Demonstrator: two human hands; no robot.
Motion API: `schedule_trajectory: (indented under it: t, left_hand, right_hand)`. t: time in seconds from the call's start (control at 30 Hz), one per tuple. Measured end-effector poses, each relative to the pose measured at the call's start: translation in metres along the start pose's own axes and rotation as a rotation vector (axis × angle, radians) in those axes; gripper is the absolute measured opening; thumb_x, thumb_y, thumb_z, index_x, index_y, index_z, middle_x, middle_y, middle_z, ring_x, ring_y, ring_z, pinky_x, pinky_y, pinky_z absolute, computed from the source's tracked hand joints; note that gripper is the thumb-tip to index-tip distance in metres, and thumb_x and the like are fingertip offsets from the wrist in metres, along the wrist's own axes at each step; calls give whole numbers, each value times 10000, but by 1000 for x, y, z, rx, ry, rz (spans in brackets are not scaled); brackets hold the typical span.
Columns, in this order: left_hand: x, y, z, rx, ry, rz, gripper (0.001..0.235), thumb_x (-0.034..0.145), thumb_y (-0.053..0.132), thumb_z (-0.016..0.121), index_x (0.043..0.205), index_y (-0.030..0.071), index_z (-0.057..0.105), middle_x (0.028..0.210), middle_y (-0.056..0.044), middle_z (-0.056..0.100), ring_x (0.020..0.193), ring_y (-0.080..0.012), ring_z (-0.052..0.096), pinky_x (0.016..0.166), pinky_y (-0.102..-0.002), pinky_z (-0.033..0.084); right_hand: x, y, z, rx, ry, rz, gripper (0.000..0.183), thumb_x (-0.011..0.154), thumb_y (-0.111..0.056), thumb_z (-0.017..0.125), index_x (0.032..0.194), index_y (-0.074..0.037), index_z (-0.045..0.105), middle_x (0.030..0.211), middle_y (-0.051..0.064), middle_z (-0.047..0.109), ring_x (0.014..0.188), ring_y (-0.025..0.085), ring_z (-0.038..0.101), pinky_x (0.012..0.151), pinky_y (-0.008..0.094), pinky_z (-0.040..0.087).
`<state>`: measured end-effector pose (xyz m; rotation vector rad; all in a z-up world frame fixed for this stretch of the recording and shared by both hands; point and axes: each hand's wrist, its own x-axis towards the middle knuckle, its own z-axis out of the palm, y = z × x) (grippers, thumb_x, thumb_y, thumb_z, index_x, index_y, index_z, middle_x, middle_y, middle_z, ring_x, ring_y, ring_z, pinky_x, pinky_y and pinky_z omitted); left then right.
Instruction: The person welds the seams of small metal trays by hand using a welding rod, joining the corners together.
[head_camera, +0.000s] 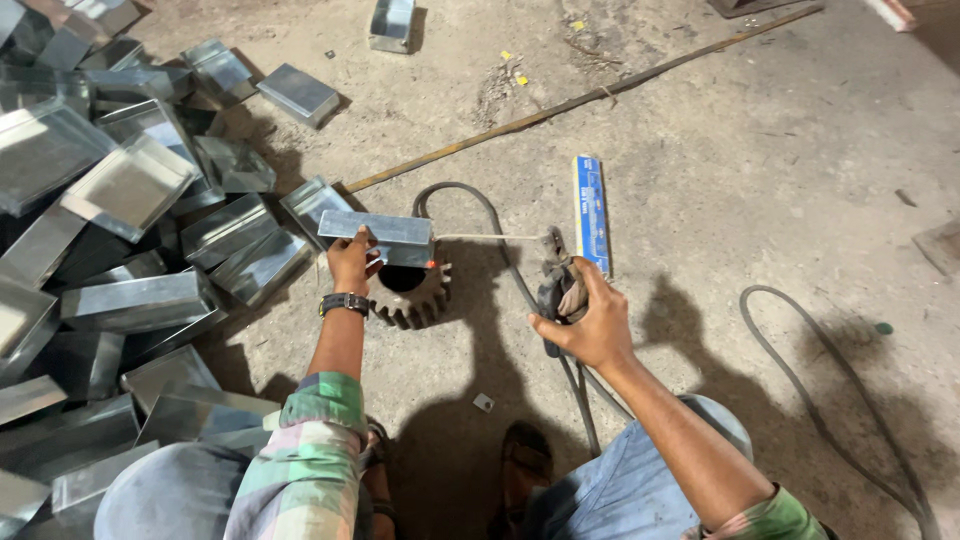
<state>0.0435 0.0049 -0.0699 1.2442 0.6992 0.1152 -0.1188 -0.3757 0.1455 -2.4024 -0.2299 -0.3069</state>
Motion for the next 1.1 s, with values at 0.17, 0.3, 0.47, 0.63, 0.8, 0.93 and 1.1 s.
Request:
schedule_trajectory:
  t: [0.17, 0.3, 0.47, 0.63, 0.8, 0.93, 1.1]
  left_hand:
    - [12, -7, -7, -1, 107, 6, 267, 919, 320, 741, 908, 95, 600, 821, 14, 645, 659, -107, 573, 523, -321, 526]
    - [29, -18, -17, -14, 164, 56, 272, 888, 309, 788, 901, 91, 628, 833, -15, 625, 673, -135, 534, 543, -323, 456]
    - [24, -10, -26, -125, 455, 53, 397, 827, 261, 790, 1034, 88, 499, 957, -64, 614, 798, -174, 556, 613, -359, 508]
    - [2, 15, -36, -101, 695, 139, 358, 843, 206, 744, 1091, 60, 531, 1094, -144, 624, 910, -242, 639, 787, -373, 525]
    - [-4, 37, -49, -294, 691, 301, 379, 793, 149, 674, 1113, 64, 489, 1152, -156, 570, 922, -245, 659, 761, -393, 597]
    - [-6, 49, -52, -210, 723, 296, 367, 840, 175, 688, 1144, 72, 508, 1106, -134, 610, 912, -222, 648, 767, -366, 570]
    - [-20, 67, -46, -298, 674, 210, 363, 834, 180, 692, 1130, 81, 505, 1048, -104, 605, 846, -194, 608, 696, -353, 531]
  right_hand:
    - [1, -1, 0, -21, 18, -53, 1002, 637, -451, 907, 1358, 130, 521, 1160, 296, 694, 1026, 358, 735, 935, 449, 585]
    - [0, -2, 1, -10, 7, -28, 987, 639, -450, 902, 1351, 121, 526, 1125, 270, 709, 999, 332, 747, 927, 430, 595]
    - [0, -3, 2, -16, 20, -31, 966, 626, -443, 907, 1340, 94, 540, 1095, 242, 724, 972, 319, 754, 908, 419, 597]
    - [1, -2, 2, -32, 23, -70, 959, 633, -431, 920, 1345, 86, 540, 1100, 240, 716, 967, 323, 749, 897, 418, 597]
    - [4, -16, 0, 37, -40, 21, 922, 627, -420, 889, 1342, 49, 546, 1071, 193, 736, 922, 291, 765, 854, 391, 622]
    - [3, -23, 0, 146, -36, 0, 798, 649, -340, 883, 1292, 9, 565, 1066, 135, 766, 901, 252, 779, 830, 360, 632]
    - [5, -21, -2, 8, 40, -111, 838, 607, -264, 954, 1280, 15, 540, 1125, 169, 712, 961, 279, 724, 839, 396, 582]
